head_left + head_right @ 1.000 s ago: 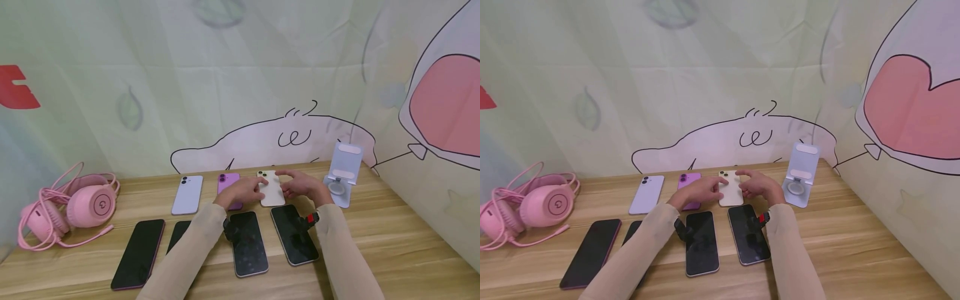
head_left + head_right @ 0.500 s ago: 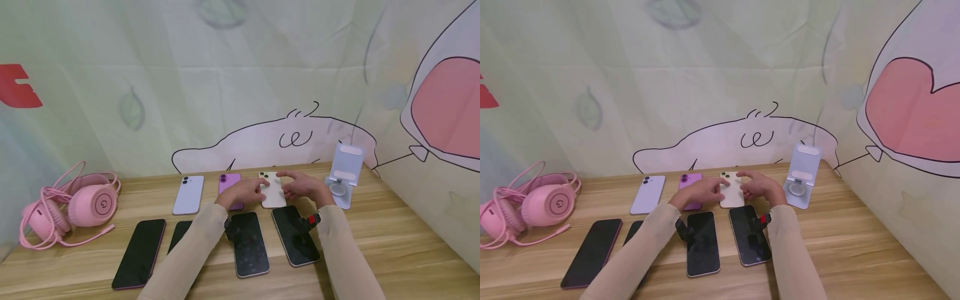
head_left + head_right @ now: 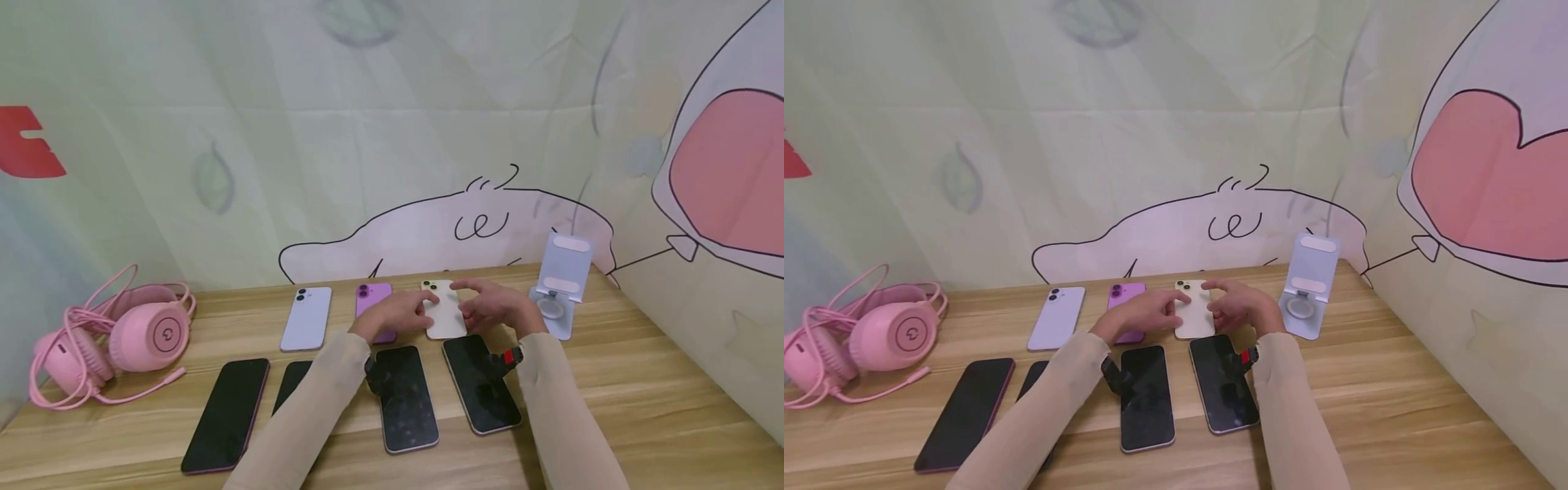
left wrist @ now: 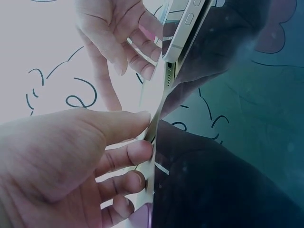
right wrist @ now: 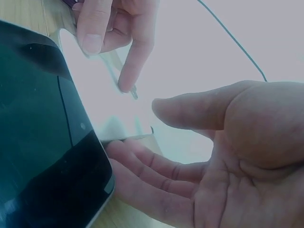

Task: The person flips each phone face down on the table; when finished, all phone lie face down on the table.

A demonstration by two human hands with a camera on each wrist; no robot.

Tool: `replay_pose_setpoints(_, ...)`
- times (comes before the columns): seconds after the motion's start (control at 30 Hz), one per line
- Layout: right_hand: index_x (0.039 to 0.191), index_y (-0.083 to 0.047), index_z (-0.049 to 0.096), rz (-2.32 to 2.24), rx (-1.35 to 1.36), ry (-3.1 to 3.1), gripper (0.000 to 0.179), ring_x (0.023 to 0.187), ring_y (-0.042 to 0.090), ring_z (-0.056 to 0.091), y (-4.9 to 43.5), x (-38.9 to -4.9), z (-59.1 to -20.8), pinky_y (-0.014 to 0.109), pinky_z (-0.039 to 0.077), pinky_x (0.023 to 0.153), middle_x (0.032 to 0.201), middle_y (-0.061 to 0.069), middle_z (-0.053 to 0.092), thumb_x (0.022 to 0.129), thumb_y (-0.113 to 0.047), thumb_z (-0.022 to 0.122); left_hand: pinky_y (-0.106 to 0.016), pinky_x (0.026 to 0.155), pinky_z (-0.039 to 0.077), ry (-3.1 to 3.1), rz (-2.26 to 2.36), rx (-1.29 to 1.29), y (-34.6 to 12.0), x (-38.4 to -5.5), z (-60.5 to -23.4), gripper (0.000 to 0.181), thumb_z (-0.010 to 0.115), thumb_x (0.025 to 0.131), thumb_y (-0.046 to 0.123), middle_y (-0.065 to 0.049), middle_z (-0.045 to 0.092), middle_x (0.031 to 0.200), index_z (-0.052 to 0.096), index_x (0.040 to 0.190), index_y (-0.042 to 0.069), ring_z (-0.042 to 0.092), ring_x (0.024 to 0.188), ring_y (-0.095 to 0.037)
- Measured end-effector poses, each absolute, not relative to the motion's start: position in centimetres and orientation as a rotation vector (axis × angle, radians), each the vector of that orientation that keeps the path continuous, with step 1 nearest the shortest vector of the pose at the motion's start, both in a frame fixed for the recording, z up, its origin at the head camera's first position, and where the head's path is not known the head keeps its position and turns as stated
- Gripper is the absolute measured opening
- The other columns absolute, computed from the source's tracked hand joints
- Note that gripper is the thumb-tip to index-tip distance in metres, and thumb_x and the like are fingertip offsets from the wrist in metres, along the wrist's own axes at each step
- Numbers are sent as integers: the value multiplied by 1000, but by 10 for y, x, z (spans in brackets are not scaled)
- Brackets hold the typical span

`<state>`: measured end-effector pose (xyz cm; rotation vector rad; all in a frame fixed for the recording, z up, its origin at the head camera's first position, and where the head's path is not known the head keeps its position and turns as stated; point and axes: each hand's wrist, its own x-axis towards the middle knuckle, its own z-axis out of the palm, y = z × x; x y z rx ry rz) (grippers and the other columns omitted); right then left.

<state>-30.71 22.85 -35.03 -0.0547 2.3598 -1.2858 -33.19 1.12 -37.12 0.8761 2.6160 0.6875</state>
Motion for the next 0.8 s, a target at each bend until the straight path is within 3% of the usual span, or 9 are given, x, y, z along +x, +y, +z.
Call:
replay_pose_setpoints(0.17, 155, -20, 33, -1262, -33, 2340, 58, 90, 30, 65, 229, -306, -349, 44, 55, 88, 116, 19, 59, 102, -12, 54, -26, 66, 41, 2616, 687, 877, 12, -333, -371, 46, 66, 98, 23, -3, 60, 88, 54, 141, 15, 53, 73, -15)
replay_pose_setpoints(0.53, 156, -23, 32, -1231, -7, 2344, 60, 90, 29, 62, 227, -302, -350, 40, 57, 80, 113, 19, 55, 102, -15, 55, -27, 67, 43, 2598, 695, 876, 10, -330, -371, 46, 67, 97, 23, -2, 60, 88, 54, 141, 16, 54, 74, -15)
replay_pose_setpoints(0.8, 155, -20, 36, -1177, -9, 2423, 55, 84, 26, 61, 224, -305, -348, 36, 58, 74, 101, 17, 56, 102, -11, 52, -29, 75, 47, 2554, 670, 911, 11, -329, -367, 47, 69, 96, 22, -1, 66, 96, 55, 141, 18, 58, 83, -16)
